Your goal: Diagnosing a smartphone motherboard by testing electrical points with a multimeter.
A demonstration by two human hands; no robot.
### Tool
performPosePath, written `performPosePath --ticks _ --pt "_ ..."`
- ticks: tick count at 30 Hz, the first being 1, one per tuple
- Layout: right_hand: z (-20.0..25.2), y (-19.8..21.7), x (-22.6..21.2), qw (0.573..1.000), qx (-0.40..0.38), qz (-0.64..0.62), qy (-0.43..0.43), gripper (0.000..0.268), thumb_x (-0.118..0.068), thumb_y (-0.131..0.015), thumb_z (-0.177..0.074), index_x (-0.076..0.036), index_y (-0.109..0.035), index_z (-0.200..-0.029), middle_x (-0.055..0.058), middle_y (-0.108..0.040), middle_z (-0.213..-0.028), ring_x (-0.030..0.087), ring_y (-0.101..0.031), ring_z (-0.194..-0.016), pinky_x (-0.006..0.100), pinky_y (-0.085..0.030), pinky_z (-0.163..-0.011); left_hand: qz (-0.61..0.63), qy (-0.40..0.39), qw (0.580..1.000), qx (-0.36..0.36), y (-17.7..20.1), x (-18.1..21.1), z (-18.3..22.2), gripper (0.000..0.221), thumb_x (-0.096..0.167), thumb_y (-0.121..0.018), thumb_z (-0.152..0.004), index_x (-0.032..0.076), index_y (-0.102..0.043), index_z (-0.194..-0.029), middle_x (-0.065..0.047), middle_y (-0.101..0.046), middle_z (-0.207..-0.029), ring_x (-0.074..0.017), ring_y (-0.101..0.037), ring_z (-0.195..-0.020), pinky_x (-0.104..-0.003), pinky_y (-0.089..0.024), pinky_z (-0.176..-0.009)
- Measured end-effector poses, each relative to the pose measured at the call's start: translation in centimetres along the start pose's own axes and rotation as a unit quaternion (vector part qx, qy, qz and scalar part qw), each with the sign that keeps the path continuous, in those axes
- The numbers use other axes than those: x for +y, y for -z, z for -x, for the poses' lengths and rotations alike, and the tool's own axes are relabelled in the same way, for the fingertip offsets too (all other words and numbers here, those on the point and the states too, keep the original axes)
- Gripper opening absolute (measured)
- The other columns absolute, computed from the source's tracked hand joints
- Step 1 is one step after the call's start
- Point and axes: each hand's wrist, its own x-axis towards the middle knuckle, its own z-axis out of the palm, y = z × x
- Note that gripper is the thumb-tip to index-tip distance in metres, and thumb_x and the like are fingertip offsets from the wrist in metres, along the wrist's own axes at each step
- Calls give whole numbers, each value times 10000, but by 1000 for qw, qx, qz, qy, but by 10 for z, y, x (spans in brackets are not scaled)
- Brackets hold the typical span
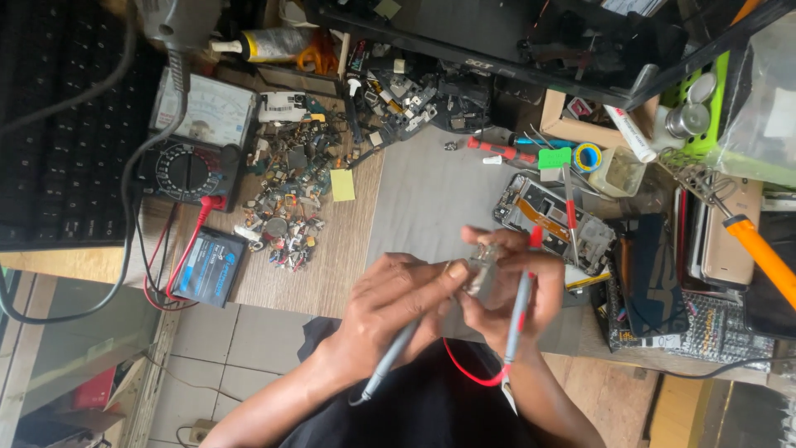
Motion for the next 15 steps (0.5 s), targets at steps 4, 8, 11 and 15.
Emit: performPosePath --ticks 4,8,11,15 --pt "3 -2 -1 990 56 -108 -69 556 -350 -848 -810 -168 -455 -1158 121 -593 -1110 330 -598 -1180 480 -566 -981 136 238 959 67 -2 16 -10 439 216 -595 -1024 -52 -560 -1370 -243 -749 -1182 -301 -791 -1040 -381 -641 -946" --pt "3 -6 -1 976 19 -197 -93 518 -278 -879 -809 -172 -504 -1150 112 -653 -1166 295 -603 -1253 488 -474 -1128 350 402 843 70 -7 16 -11 396 222 -708 -940 18 -674 -1279 -168 -774 -1162 -205 -764 -981 -323 -608 -926" --pt "3 -4 1 986 -13 -155 -67 548 -306 -863 -843 -152 -486 -1210 188 -654 -1239 287 -638 -1252 454 -520 -1126 361 434 820 96 -8 17 -13 356 187 -763 -891 26 -741 -1208 -151 -788 -1134 -152 -728 -974 -286 -602 -890" --pt "5 13 -4 995 -17 -86 -55 747 -269 -870 -817 -59 -470 -1412 252 -575 -1376 367 -574 -1364 532 -581 -1147 363 470 797 114 -2 17 -17 364 124 -786 -861 12 -760 -1206 -118 -792 -851 -156 -738 -821 -287 -632 -816"
